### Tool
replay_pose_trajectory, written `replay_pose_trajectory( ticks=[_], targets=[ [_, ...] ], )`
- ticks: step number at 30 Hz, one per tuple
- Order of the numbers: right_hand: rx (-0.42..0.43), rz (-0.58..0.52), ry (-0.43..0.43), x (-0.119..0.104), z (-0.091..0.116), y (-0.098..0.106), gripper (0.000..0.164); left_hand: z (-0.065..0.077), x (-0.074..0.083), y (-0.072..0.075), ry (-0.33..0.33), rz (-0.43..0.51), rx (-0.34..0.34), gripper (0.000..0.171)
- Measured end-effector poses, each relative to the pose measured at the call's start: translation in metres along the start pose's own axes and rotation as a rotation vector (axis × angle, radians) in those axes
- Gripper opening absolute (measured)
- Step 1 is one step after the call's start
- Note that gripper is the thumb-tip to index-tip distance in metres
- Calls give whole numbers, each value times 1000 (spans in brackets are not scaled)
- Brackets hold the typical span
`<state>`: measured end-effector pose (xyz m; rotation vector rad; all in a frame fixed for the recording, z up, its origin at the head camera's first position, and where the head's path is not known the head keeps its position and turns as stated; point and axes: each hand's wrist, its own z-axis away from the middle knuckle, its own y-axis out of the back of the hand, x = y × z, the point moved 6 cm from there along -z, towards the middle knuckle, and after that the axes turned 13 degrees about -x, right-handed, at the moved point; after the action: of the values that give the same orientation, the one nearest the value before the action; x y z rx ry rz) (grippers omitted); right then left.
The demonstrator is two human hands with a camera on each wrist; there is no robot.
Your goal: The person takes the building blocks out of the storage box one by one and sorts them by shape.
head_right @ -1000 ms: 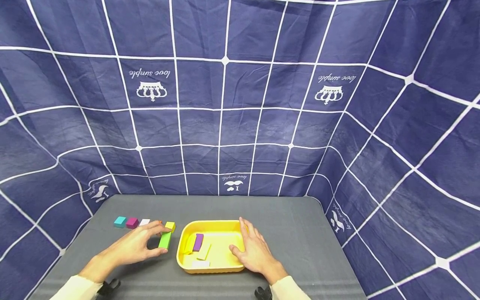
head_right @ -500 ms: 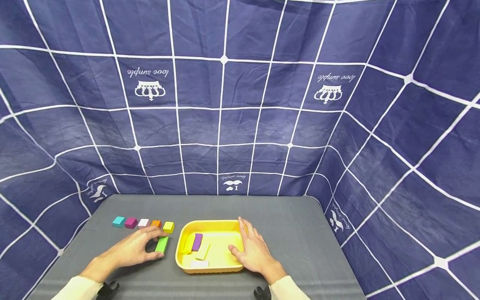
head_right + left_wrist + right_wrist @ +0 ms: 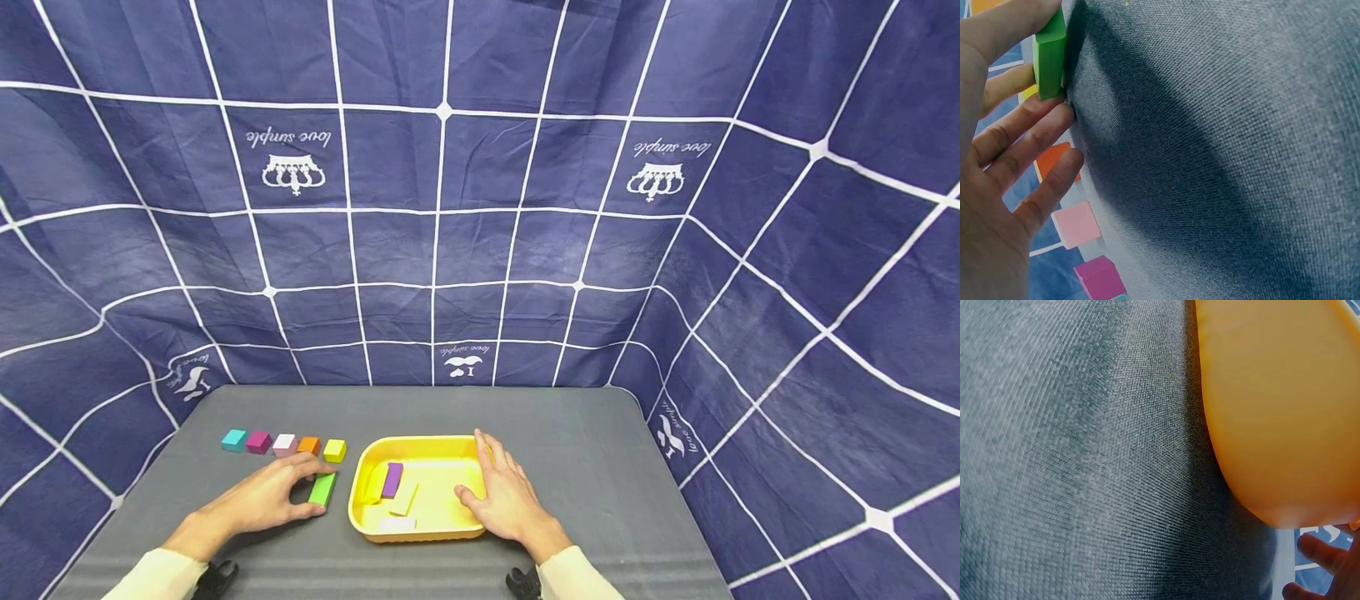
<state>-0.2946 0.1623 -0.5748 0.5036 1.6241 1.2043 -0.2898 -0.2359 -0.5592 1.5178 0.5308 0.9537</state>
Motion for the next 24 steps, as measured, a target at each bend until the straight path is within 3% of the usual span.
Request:
replay_pose_trajectory(
  ticks=[24],
  targets=[
    [-4,-1,1,2,-1,-1,99,0,-1,4,0,36,-14,58]
  ],
)
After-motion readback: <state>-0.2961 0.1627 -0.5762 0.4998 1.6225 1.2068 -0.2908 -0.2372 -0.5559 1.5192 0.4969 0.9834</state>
